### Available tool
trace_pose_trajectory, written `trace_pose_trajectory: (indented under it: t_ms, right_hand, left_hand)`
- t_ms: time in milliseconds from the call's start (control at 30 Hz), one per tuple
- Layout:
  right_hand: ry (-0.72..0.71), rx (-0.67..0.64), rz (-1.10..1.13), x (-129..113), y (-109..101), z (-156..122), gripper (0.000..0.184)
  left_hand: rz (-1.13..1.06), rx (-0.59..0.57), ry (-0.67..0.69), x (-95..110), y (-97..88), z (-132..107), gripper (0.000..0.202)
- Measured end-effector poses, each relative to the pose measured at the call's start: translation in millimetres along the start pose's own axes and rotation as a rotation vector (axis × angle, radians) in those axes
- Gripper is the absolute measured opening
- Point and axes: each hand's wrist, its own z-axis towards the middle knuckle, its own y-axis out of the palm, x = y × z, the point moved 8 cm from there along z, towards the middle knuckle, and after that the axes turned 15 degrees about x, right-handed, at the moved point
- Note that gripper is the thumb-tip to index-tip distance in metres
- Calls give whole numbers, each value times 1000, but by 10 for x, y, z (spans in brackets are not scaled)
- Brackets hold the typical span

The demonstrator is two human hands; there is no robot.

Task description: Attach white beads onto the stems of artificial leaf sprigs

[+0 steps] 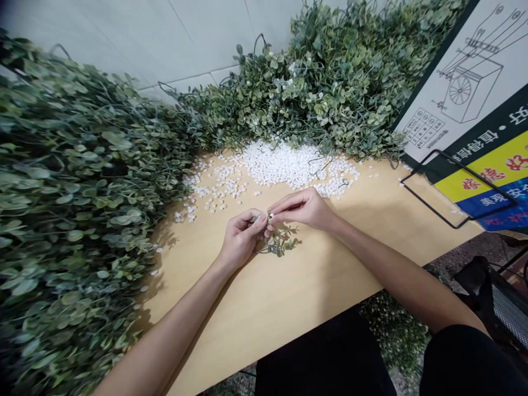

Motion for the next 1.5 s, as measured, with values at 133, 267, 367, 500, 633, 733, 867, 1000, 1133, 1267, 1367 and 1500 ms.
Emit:
trace_pose_trajectory:
  t_ms: [133, 267, 367, 500, 633, 733, 867, 1000, 1133, 1267, 1367, 1500]
  right_hand:
    - [6, -9, -17, 2, -13, -8, 22]
    - [3, -47, -33, -21, -14, -24, 24]
    - [-15, -84, -44, -59, -5, -32, 21]
    - [-8, -103, -35, -60, 3, -35, 20]
    - [-9, -95, -37, -54, 3, -33, 18]
    - [-8, -98, -46, -57, 9, -35, 18]
    - [-31, -104, -60, -50, 26, -50, 17]
    - [22, -51, -30, 29, 7, -57, 20]
    - [66, -28, -5, 71, -6, -57, 22]
    - [67, -36, 0, 65, -1, -54, 21]
    - [75, -35, 10, 77, 4, -58, 21]
    - [88, -41, 16, 89, 23, -74, 23]
  left_hand:
    - [31, -5, -1, 7, 11, -9, 28]
    - [68, -20, 10, 14, 25, -21, 29]
    - [104, -37, 20, 16, 31, -32, 31]
    - [131, -52, 29, 14, 29, -40, 31]
    - [138, -54, 35, 12, 28, -39, 31]
    - [147, -51, 38, 13, 29, -40, 32]
    - [159, -56, 53, 36, 41, -45, 33]
    - [152, -38, 51, 49, 32, -36, 34]
    - [127, -31, 31, 31, 20, -25, 33]
    - [129, -40, 34, 30, 22, -30, 31]
    - [138, -35, 26, 33, 20, -38, 33]
    - [151, -37, 30, 35, 25, -45, 33]
